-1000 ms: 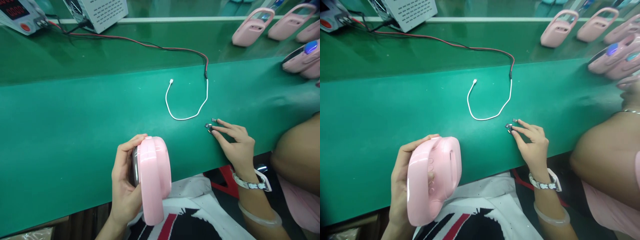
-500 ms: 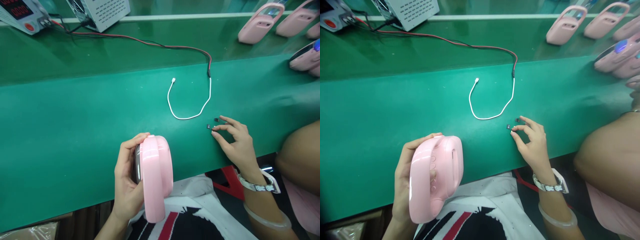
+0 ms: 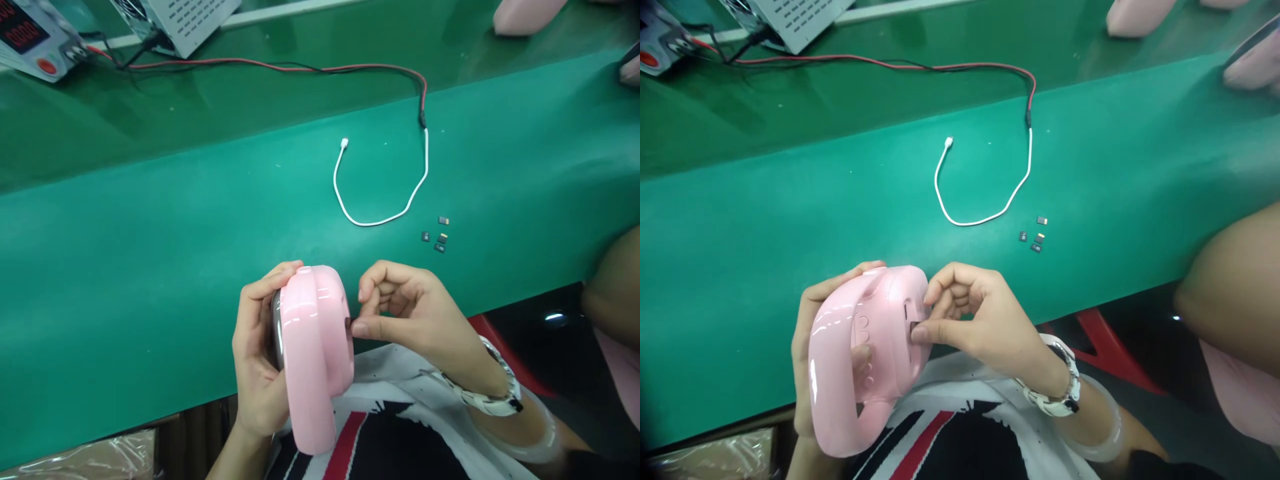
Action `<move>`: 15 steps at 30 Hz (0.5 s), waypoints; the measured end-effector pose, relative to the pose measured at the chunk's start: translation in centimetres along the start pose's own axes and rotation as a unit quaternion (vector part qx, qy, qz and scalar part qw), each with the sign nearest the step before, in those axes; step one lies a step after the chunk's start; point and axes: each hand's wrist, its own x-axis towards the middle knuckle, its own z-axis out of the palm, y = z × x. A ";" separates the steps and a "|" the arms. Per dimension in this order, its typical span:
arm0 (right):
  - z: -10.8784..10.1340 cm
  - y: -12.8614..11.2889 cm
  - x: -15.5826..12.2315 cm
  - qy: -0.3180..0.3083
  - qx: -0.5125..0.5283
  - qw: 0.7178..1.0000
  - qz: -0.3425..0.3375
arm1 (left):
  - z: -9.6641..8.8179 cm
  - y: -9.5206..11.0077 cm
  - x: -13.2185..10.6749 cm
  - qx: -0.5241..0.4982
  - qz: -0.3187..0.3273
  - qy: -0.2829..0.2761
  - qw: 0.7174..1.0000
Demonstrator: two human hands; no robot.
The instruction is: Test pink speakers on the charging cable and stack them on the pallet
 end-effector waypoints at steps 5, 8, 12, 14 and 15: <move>-0.2 -0.2 -0.1 -0.029 0.036 0.999 0.028 | -0.1 0.3 0.0 -0.002 -0.021 -0.006 1.000; 0.0 -0.3 -0.1 -0.041 0.021 0.999 0.017 | -0.1 0.5 0.0 0.002 -0.018 -0.006 1.000; 0.2 0.1 0.6 -0.070 0.004 0.997 0.004 | 0.1 0.2 0.0 -0.004 0.010 -0.012 1.000; 0.2 0.5 1.0 -0.072 0.016 0.997 0.010 | 0.3 -0.1 -0.1 -0.010 0.028 -0.004 1.000; 0.1 0.8 1.2 -0.071 0.024 0.997 0.012 | 0.4 -0.2 -0.1 -0.012 0.032 0.002 0.999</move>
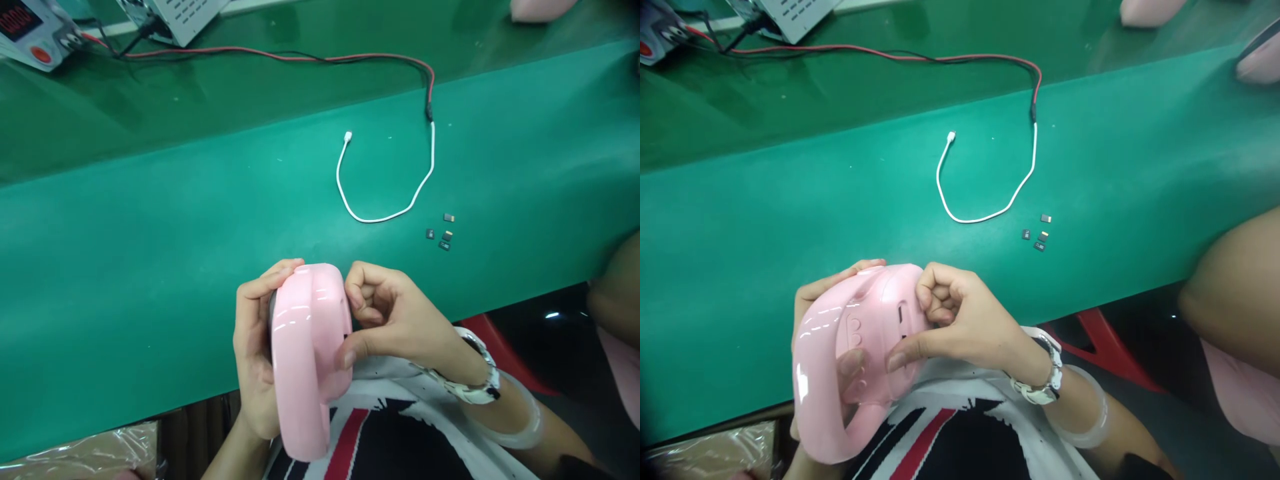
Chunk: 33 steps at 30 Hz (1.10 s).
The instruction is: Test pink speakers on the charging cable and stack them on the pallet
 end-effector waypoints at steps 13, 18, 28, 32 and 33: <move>-1.1 1.3 0.1 -0.059 0.079 0.995 0.010 | 0.4 -0.4 -0.1 -0.022 0.005 0.021 1.000; -1.1 1.5 0.1 -0.061 0.086 0.994 0.005 | -0.1 0.0 0.1 0.006 -0.012 -0.014 1.000; -0.6 -0.5 -0.6 -0.007 -0.054 0.998 -0.014 | 0.0 0.0 -0.2 -0.004 0.015 -0.012 1.000; 0.1 -2.1 -0.9 -0.024 -0.131 0.991 0.007 | -0.2 -0.2 -0.1 0.031 0.033 -0.024 0.999; 0.1 -2.1 -0.9 -0.034 -0.127 0.991 0.014 | -0.3 -0.3 -0.1 0.020 0.042 -0.018 0.999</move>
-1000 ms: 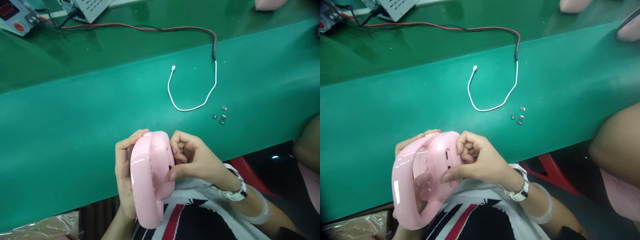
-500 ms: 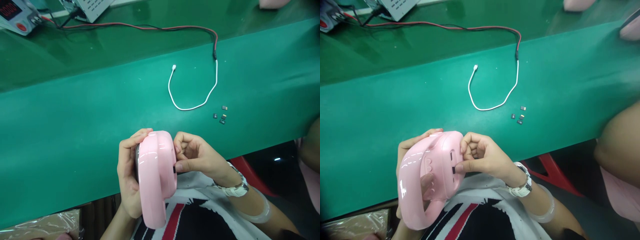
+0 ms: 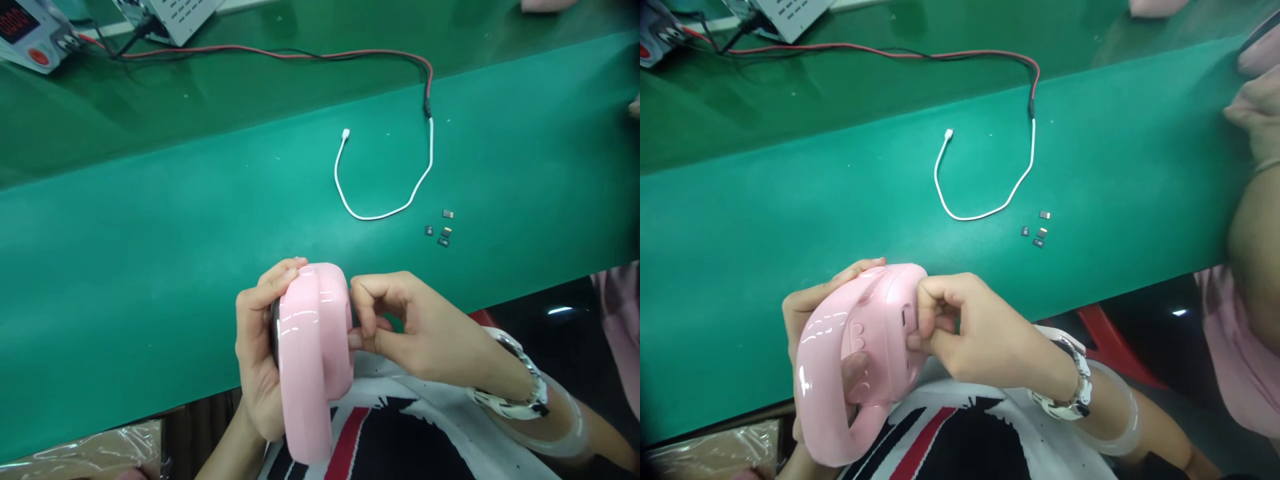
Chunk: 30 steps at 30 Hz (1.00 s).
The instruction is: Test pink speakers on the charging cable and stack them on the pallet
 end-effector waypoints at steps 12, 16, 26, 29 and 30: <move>-0.7 4.7 0.8 0.023 0.223 0.973 -0.059 | -0.1 1.0 1.2 -0.017 -0.060 -0.024 0.998; -0.7 5.6 0.9 0.053 0.226 0.969 -0.082 | -0.2 0.8 1.0 -0.017 -0.071 -0.022 0.997; -0.5 5.2 0.9 0.047 0.168 0.980 -0.099 | -0.2 0.7 1.6 -0.031 -0.094 -0.033 0.995; -0.3 5.3 0.9 0.051 0.168 0.979 -0.106 | -0.2 0.5 1.6 -0.042 -0.090 -0.043 0.994; -0.3 5.3 0.9 0.052 0.168 0.979 -0.107 | -0.2 0.5 1.6 -0.045 -0.091 -0.043 0.994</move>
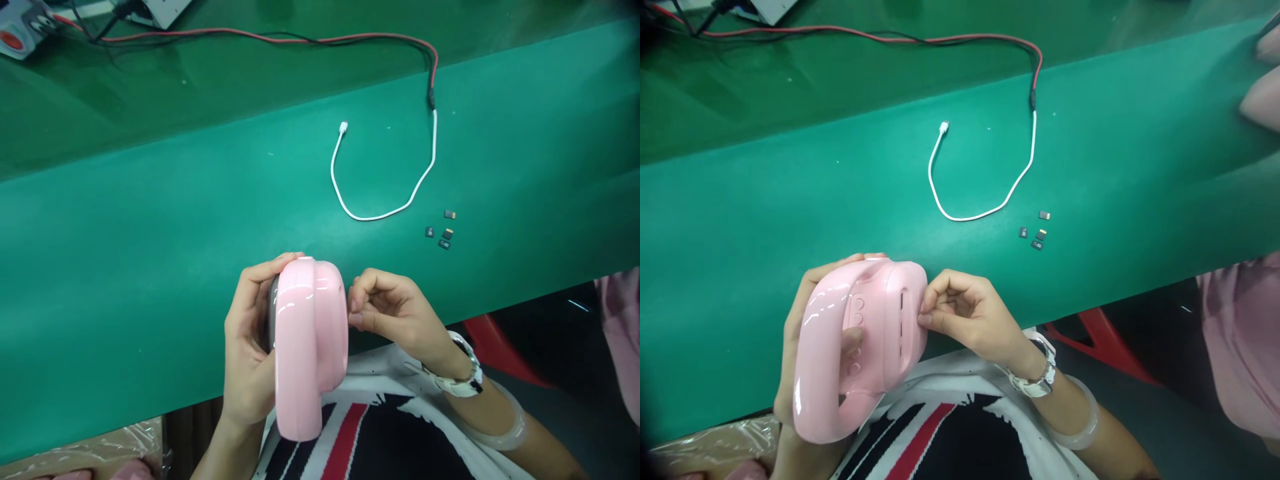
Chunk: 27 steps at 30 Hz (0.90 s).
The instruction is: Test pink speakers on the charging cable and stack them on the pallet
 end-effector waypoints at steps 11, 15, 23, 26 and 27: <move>0.1 -0.2 0.0 0.003 -0.008 1.000 0.006 | 0.0 -0.2 0.3 0.003 0.007 -0.002 1.000; 0.1 -0.2 0.1 0.004 -0.009 1.000 0.008 | 0.0 -0.1 0.2 0.007 0.005 0.003 1.000; 0.1 -0.2 0.1 0.006 -0.010 1.000 0.013 | 0.0 -0.1 0.2 -0.005 0.017 -0.010 1.000; 0.1 -0.2 0.1 0.008 -0.015 1.000 0.016 | 0.0 -0.1 0.2 0.000 0.007 -0.003 1.000; 0.1 -0.2 0.1 0.009 -0.016 1.000 0.016 | -0.1 0.0 0.3 0.004 0.000 0.002 1.000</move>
